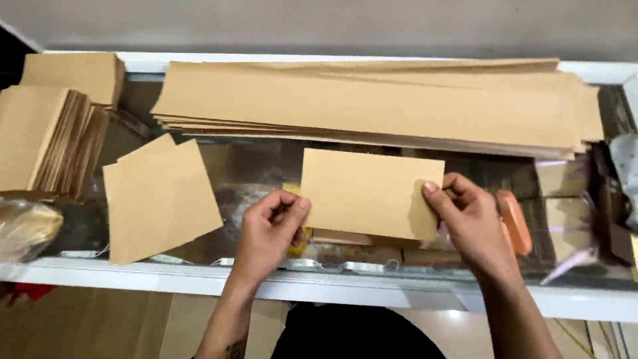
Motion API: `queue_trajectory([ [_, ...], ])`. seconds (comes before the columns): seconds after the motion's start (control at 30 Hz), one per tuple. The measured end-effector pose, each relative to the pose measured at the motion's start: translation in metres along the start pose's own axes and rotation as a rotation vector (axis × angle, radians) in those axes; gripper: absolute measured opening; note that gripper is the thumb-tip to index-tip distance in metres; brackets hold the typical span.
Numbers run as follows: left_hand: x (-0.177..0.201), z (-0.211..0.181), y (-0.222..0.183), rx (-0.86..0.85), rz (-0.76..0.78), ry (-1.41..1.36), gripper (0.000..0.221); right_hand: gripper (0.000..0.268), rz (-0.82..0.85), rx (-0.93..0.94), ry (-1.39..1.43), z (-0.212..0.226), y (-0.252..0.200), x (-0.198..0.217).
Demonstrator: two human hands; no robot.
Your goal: Folding and stacking brown paper bags on a glass counter, then walking to a display fridge to retrieve a small cup.
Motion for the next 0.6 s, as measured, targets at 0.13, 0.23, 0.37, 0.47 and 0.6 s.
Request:
queue_trajectory([
  [0.13, -0.005, 0.017, 0.005, -0.106, -0.003, 0.259, 0.021, 0.031, 0.033, 0.001, -0.202, 0.007, 0.000, 0.013],
  [0.23, -0.006, 0.017, 0.005, -0.184, -0.019, 0.454, 0.024, 0.036, 0.080, -0.022, -0.390, 0.005, -0.001, 0.012],
  [0.37, -0.006, 0.024, 0.006, -0.213, -0.055, 0.542, 0.028, 0.046, 0.151, -0.196, -0.611, -0.002, -0.005, 0.008],
  [0.47, -0.006, 0.021, 0.003, -0.211, -0.066, 0.573, 0.028, 0.045, 0.147, -0.211, -0.626, -0.020, -0.003, 0.008],
  [0.6, -0.005, 0.022, 0.003, -0.179, -0.067, 0.594, 0.027, 0.046, 0.141, -0.192, -0.624, -0.013, -0.001, 0.004],
])
Point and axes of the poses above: each hand's wrist, its own y-axis towards the middle knuckle, its own x-axis out of the back of the hand, z = x × y, the point moved 1 cm from there along y, towards the middle knuckle, and after that the axes turned 13 degrees about x, right-handed, at the moved point
